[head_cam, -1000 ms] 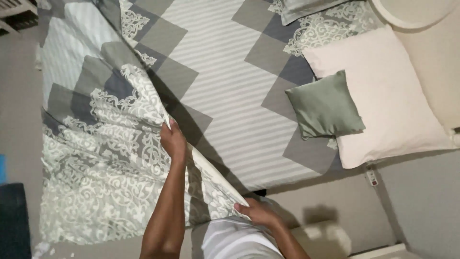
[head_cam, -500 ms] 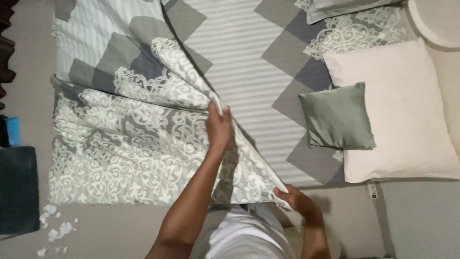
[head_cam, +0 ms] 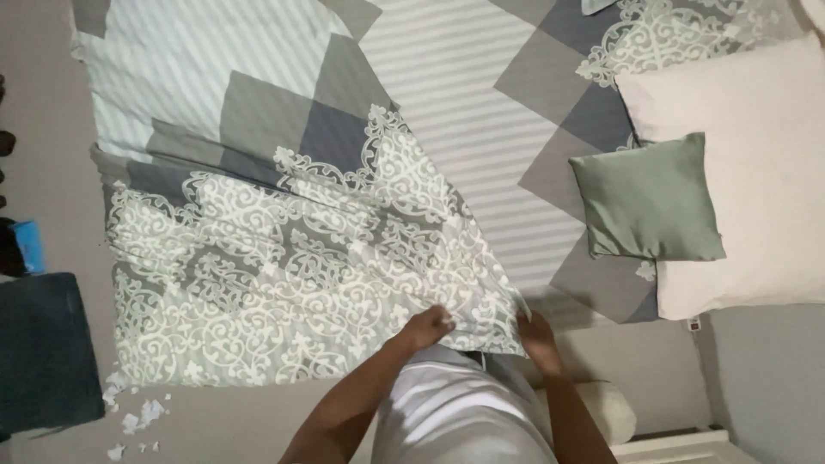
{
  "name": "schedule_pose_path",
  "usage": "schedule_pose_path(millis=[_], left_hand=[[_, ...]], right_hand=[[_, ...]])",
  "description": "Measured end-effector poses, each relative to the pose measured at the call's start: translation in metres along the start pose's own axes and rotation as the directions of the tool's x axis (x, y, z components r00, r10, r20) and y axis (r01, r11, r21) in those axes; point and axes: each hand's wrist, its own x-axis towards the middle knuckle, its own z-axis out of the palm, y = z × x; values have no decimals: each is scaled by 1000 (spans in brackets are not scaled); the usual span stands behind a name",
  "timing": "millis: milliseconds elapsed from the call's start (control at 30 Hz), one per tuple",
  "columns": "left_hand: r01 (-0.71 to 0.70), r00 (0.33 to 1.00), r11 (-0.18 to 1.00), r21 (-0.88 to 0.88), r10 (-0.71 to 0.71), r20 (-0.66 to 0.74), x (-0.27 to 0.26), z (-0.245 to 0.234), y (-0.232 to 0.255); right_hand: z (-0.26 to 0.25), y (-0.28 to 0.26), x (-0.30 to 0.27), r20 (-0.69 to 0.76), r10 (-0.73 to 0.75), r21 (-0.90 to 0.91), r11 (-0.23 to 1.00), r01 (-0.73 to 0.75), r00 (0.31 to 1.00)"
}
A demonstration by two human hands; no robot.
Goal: Smoothing out a patterned bed cover on a bed and then folding it neatly.
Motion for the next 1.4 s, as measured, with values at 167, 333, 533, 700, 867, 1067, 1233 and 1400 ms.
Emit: schedule_pose_path(millis=[167,333,533,700,867,1067,1233,1400], left_hand=[[395,895,918,-38,-393,-209,-84,-64,-102],[678,522,387,-624,-852,39,-127,-62,-124],[-42,636,-184,-982,-763,116,-63,-34,-57],[-674,399,-234,-700,-914,-78,-37,-38,-18],[-803,294,-105,-587,-926,-236,-64,-18,5],[-836,249,-78,-543,-936,-249,-78,37,38],[-803,195,93,-588,-892,-408,-119,78,168],[-778,190,120,-616,-891,-413,-55,137,180]], right_hand=[[-11,-76,-72,112,-109,197,977,86,988],[-37,-121,-109,282,-51,300,953,-38,958],[-56,-124,-90,241,32,266,959,-97,970],[-76,-115,-60,314,7,245,966,-88,949],[-105,-143,-73,499,-109,155,987,36,860],[-155,-120,-44,505,-112,7,992,126,856],[-213,-106,-17,527,-305,65,945,319,793],[-270,-83,55,387,-412,6,896,444,825]])
